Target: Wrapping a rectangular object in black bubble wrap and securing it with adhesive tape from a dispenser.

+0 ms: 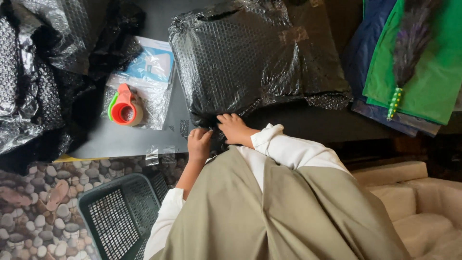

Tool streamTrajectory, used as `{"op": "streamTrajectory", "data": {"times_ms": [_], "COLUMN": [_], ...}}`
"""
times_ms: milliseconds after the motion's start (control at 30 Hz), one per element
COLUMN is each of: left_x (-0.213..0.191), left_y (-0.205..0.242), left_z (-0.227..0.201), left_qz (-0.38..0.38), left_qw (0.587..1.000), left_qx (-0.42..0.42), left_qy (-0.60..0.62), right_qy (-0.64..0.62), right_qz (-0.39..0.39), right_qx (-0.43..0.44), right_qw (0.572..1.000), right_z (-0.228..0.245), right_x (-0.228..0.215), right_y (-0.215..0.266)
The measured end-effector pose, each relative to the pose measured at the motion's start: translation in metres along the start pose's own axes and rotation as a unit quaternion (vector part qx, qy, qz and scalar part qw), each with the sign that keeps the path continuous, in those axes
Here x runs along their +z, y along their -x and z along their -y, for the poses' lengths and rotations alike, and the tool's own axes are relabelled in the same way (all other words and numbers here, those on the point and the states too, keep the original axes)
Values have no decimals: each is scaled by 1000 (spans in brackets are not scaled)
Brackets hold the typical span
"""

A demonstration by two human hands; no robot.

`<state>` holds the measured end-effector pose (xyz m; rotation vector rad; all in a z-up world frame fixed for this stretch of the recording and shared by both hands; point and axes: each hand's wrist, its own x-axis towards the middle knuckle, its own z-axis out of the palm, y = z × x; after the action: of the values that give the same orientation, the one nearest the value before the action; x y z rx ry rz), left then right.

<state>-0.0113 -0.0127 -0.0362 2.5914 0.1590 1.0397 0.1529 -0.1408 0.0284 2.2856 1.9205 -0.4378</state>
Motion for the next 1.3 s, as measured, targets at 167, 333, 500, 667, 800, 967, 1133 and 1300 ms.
{"op": "streamTrajectory", "data": {"times_ms": [167, 333, 500, 667, 800, 967, 1133, 1300], "left_x": [-2, 11, 55, 25, 29, 23, 32, 27], "left_y": [-21, -36, -15, -46, -28, -43, -44, -50], "left_z": [-9, -7, 22, -9, -9, -1, 2, 3], "left_qz": [-21, -45, -18, -9, 50, 12, -42, -8], "left_qw": [999, 998, 996, 1000, 995, 994, 989, 994], "left_qx": [-16, -46, -71, 8, 1, 56, 54, -18], "left_qy": [21, 9, -55, 19, -81, -90, -134, -111], "right_qy": [9, -24, 53, 19, 38, -34, 25, -30], "right_qz": [-36, -163, -450, -489, -441, -343, -441, -385], "right_qx": [-18, -57, -181, -191, -180, -159, -141, -100], "right_qw": [999, 985, 873, 851, 879, 925, 886, 917], "right_z": [-11, -13, -19, -29, -37, -37, -55, -62], "right_x": [49, 63, 33, 4, -11, -40, 2, -5], "right_y": [-17, -14, -9, -23, -21, 14, 0, -15]}}
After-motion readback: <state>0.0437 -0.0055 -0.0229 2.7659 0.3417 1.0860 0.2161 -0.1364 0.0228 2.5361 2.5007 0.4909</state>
